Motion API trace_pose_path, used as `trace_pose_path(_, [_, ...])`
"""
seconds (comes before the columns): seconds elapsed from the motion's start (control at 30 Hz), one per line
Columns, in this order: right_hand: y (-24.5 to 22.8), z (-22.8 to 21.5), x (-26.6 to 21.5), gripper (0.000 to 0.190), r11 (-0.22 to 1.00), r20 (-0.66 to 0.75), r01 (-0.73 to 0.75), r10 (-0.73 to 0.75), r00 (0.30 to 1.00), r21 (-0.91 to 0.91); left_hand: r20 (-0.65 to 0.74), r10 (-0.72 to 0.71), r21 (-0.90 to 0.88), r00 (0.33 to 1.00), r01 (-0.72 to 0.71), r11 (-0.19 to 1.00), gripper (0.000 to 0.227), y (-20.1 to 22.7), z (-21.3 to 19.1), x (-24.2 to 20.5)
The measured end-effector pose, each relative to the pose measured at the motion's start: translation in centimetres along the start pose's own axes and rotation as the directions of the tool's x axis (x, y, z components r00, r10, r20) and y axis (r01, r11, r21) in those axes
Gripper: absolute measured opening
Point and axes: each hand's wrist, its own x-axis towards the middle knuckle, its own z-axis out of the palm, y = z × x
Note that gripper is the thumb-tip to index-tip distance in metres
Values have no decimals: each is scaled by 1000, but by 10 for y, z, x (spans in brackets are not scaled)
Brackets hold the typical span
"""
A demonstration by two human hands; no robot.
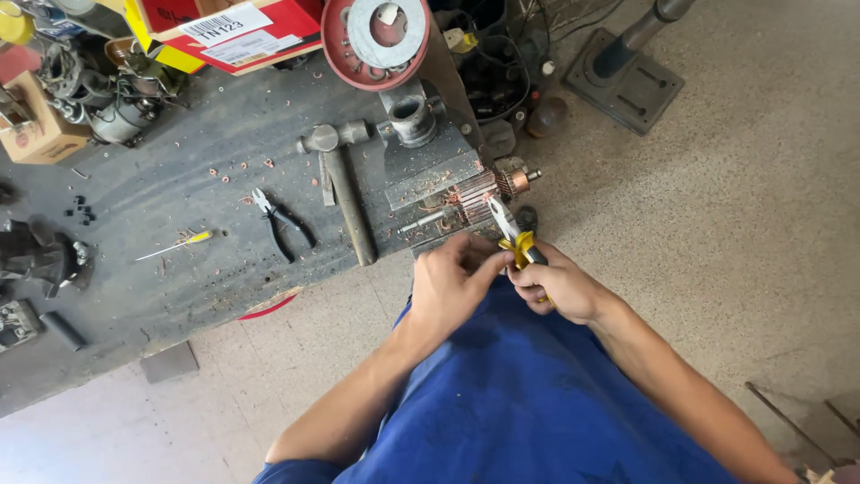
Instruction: The person uses pliers to strip copper wire from a motor armature clamped in a vise. They repeatedly pull off sections of wire and place the scrap into a red box on the workbench. At one point, the person briefly checks a smartphone before resuming the stripping task.
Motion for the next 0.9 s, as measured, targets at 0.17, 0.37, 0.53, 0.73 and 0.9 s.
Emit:
trace_pose_path(0.17, [28,-12,11,29,980,86,-21,4,996,199,44,97,133,994,-102,986,45,-1,5,10])
trace_pose_path(0.37, [37,-26,21,19,922,260,-148,55,964,356,141,-20,300,990,-24,954,56,22,-3,27])
trace_pose_path(0.53, [71,-49,53,28,808,581,-339,-4,814,481,107,-71,366,992,27,930,57,40,-2,31])
trace_pose_path(0.73, [104,-61,86,27,374,836,-748,-277,473,548,-29,-185,631,982,162,759,51,51,29,38])
trace_pose_path(0.9, [115,-74,96,48,644,767,-589,7,642,487,-81,-269,667,960,253,701,53,64,28,29])
